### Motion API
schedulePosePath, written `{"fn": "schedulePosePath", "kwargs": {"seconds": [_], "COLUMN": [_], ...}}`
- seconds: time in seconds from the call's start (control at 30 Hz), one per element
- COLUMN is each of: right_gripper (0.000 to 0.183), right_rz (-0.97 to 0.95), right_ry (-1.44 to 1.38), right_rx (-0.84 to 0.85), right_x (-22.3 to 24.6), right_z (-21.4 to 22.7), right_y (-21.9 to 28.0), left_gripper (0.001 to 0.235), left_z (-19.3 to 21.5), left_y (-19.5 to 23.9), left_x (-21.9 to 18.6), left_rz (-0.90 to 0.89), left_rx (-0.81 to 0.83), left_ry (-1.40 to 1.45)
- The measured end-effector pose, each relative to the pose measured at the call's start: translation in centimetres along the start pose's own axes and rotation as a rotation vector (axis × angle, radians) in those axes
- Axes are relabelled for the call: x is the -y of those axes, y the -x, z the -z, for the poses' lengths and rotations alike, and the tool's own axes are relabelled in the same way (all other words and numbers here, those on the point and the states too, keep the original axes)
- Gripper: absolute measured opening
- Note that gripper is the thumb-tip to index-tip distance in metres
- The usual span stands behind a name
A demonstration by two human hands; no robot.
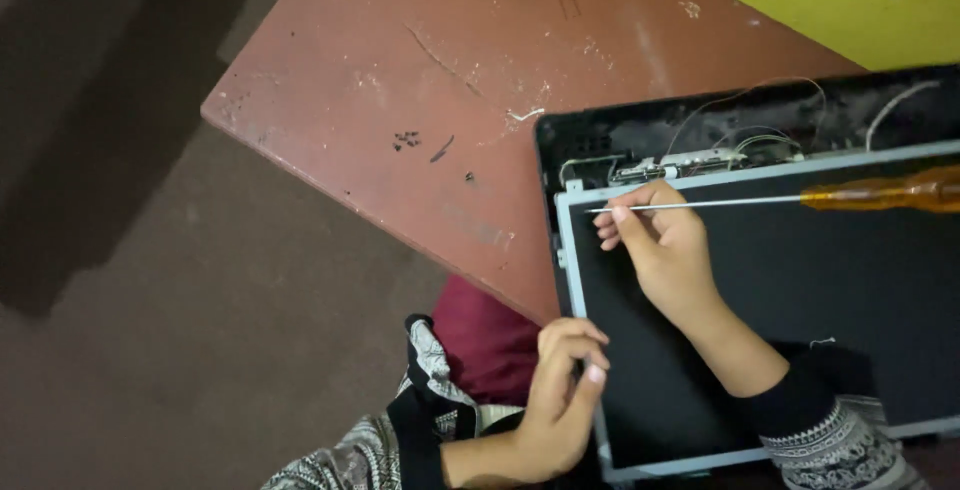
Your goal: The person uses a screwdriver to remove screws from the frame of a computer monitor resting on their lap. They systematically unscrew fasteners along the edges of the monitor's casing and place the removed screws on the nearby table.
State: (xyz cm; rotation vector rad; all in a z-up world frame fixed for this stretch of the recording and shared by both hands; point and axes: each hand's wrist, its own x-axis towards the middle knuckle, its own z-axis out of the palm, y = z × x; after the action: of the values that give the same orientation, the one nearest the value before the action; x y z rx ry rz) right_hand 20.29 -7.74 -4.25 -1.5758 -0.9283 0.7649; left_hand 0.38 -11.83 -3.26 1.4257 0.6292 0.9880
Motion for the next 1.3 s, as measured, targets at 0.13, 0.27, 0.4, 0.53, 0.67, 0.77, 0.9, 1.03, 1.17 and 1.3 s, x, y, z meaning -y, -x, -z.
{"fn": "schedulePosePath", "kwargs": {"seconds": [0.13, 0.27, 0.4, 0.53, 0.67, 0.77, 0.9, 1.03, 1.17, 1.3], "right_gripper": [0.010, 0.017, 0.009, 0.005, 0.002, 0.005, 0.006, 0.005, 0.004, 0.007], "right_rz": [0.099, 0.200, 0.322, 0.402, 0.440, 0.469, 0.587, 0.679, 0.702, 0.662], "right_ry": [-0.040, -0.194, -0.126, 0.019, 0.049, 0.047, 0.094, 0.102, 0.119, 0.133], "right_rx": [0.055, 0.016, 0.071, 0.071, 0.106, 0.108, 0.115, 0.159, 0.201, 0.238], "right_x": [2.1, 1.4, 1.9, 2.6, 2.3, 2.9, 4.0, 4.5, 4.1, 3.7], "right_z": [-0.8, -2.2, -2.0, -1.9, -2.2, -2.0, -2.1, -2.7, -3.0, -2.4], "right_y": [0.9, 1.9, 2.5, 2.5, 3.1, 3.2, 3.4, 3.8, 3.9, 3.8], "left_gripper": [0.018, 0.005, 0.009, 0.006, 0.019, 0.012, 0.013, 0.013, 0.018, 0.017], "left_z": [1.4, 3.2, 3.7, 3.0, 2.7, 3.0, 3.3, 3.1, 3.1, 3.1], "left_y": [-1.1, -4.1, -4.9, -5.3, -5.5, -5.7, -5.2, -5.0, -5.2, -5.2], "left_x": [-0.4, 2.3, 4.9, 5.3, 4.0, 3.5, 4.5, 4.6, 3.9, 3.4], "left_rz": [-0.069, 0.120, 0.304, 0.427, 0.457, 0.587, 0.583, 0.640, 0.686, 0.688], "left_rx": [-0.046, -0.296, -0.314, -0.345, -0.320, -0.365, -0.317, -0.277, -0.278, -0.270], "left_ry": [-0.106, 0.033, 0.421, 0.465, 0.526, 0.611, 0.695, 0.761, 0.756, 0.748]}}
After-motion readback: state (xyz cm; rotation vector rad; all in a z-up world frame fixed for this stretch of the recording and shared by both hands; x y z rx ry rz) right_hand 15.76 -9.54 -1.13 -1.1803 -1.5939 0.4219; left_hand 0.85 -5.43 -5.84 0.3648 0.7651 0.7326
